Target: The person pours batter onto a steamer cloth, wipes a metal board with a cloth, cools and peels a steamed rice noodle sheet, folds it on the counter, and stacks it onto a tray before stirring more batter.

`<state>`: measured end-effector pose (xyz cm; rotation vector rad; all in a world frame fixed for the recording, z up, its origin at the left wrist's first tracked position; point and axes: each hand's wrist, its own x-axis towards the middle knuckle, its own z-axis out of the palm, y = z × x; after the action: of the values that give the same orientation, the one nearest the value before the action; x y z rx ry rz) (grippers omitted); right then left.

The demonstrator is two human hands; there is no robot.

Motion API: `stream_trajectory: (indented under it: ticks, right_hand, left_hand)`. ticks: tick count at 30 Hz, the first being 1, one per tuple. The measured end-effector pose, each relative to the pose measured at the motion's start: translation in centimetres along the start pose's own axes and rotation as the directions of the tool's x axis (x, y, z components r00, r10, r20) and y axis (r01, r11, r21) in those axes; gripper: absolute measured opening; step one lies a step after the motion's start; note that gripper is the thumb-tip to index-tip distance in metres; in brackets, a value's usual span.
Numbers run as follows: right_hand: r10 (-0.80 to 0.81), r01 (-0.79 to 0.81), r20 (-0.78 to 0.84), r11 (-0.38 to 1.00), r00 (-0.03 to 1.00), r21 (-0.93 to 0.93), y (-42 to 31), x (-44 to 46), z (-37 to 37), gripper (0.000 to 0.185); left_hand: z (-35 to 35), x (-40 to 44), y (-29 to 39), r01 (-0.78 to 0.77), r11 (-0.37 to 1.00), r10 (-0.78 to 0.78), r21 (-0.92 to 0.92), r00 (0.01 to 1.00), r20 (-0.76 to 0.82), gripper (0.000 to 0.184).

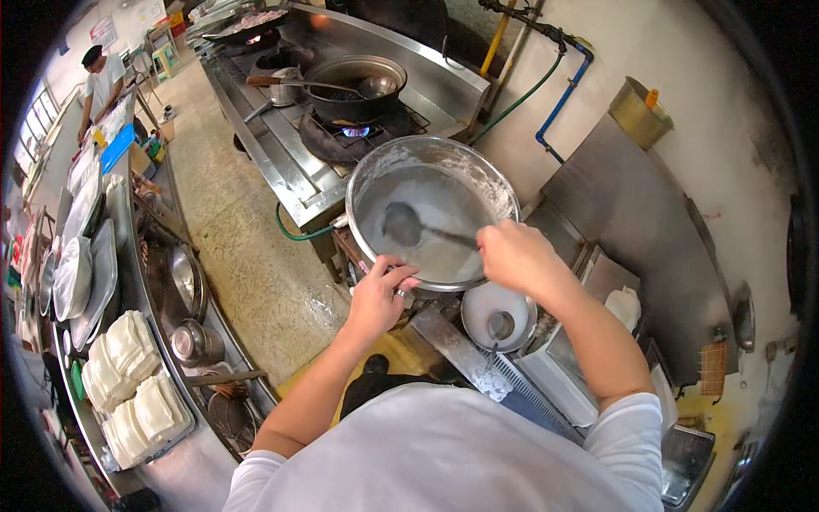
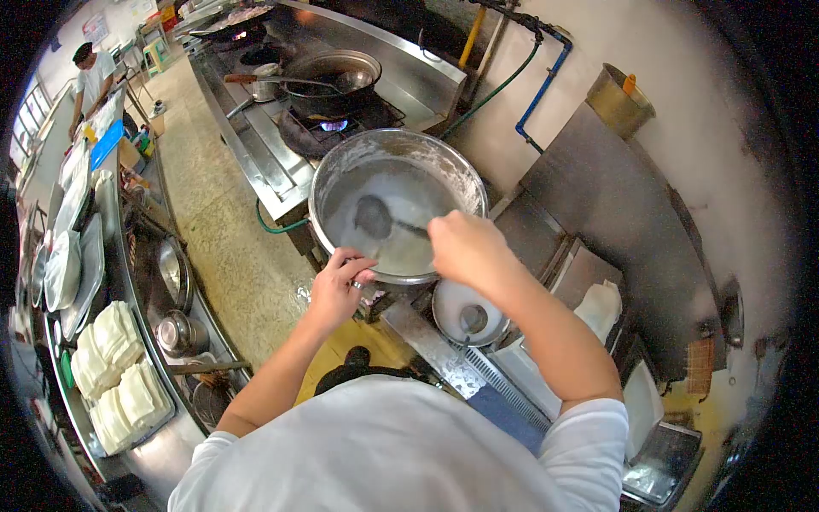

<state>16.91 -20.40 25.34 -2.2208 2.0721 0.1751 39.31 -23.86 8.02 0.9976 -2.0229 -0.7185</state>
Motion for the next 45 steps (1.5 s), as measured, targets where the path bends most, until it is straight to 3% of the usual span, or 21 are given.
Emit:
stream_trajectory:
  ticks: [1,4,7,10,13,16,19,22,25,28,31,35,38,41,45]
  right_hand:
    - [0.032,-0.032,-0.046,0.999,0.998,-0.008,0.3,0.3,0.4,0.015]
    - [0.003,0.02,0.162,0.991,0.987,-0.136,-1.6,-1.1,-2.0,0.014]
    - [-0.051,0.095,0.293,0.986,0.955,-0.14,-5.0,-2.9,-6.5,0.017]
    - [0.013,-0.013,0.15,1.0,0.989,-0.003,-4.0,-1.5,-4.0,0.016]
    - [0.098,-0.098,-0.046,0.995,0.994,0.003,-0.6,0.2,0.3,0.014]
    - [0.069,-0.045,0.166,0.988,0.984,-0.148,-2.1,-1.3,-2.4,0.013]
    - [0.014,0.017,0.26,0.993,0.966,-0.116,-5.5,-3.1,-5.9,0.015]
    - [0.097,-0.103,0.087,0.993,0.991,0.065,-5.1,-1.5,-2.9,0.013]
    - [0.205,-0.203,-0.024,0.977,0.978,0.064,-2.4,-0.1,0.8,0.013]
    - [0.202,-0.192,0.147,0.978,0.968,-0.074,-3.6,-1.4,-1.4,0.015]
    - [0.162,-0.15,0.281,0.987,0.946,-0.064,-6.8,-2.4,-5.3,0.017]
    - [0.185,-0.21,0.102,0.907,0.977,0.366,-3.0,-1.0,0.4,0.021]
    - [0.418,-0.522,0.315,0.64,0.852,0.563,-2.6,-1.6,0.6,0.03]
    - [0.463,-0.529,0.309,0.484,0.831,0.697,-2.2,-4.0,2.8,0.048]
    - [0.476,-0.307,0.071,0.44,0.877,0.844,-2.5,-9.4,6.8,0.063]
  left_hand:
    - [-0.1,0.0,-0.1,0.009,1.0,-0.009,-0.012,1.0,0.01,0.019]
    - [0.0,0.0,-0.3,0.027,0.999,-0.026,-0.037,0.999,0.029,0.019]
    - [0.0,0.0,-0.4,0.014,0.999,-0.013,-0.029,0.999,0.029,0.019]
    - [0.1,0.2,-0.6,-0.004,1.0,0.004,-0.018,1.0,0.026,0.019]
    - [0.0,0.0,-0.9,-0.015,1.0,0.015,-0.026,0.999,0.031,0.019]
    - [-0.2,0.2,-0.7,-0.01,0.999,0.012,-0.04,0.999,0.037,0.02]
    - [-0.2,0.1,-0.9,-0.032,0.998,0.034,-0.051,0.999,0.033,0.02]
    - [0.0,0.2,-1.1,-0.055,0.997,0.056,-0.061,0.998,0.023,0.02]
    - [-0.4,0.4,-1.3,-0.07,0.996,0.071,-0.054,0.997,0.026,0.019]
    - [-0.4,0.4,-1.4,-0.079,0.995,0.082,-0.067,0.996,0.038,0.018]
    - [-0.5,0.7,-1.2,-0.073,0.993,0.077,-0.091,0.996,0.048,0.017]
    - [-0.4,0.6,-1.2,-0.083,0.991,0.087,-0.106,0.996,0.032,0.017]
    - [-0.3,0.5,-1.3,-0.073,0.99,0.077,-0.117,0.997,0.025,0.017]
    - [0.0,0.4,-0.8,-0.02,0.988,0.024,-0.155,0.999,0.029,0.019]
    - [-0.9,-0.8,2.2,-0.048,0.969,0.05,-0.241,0.999,0.003,0.022]
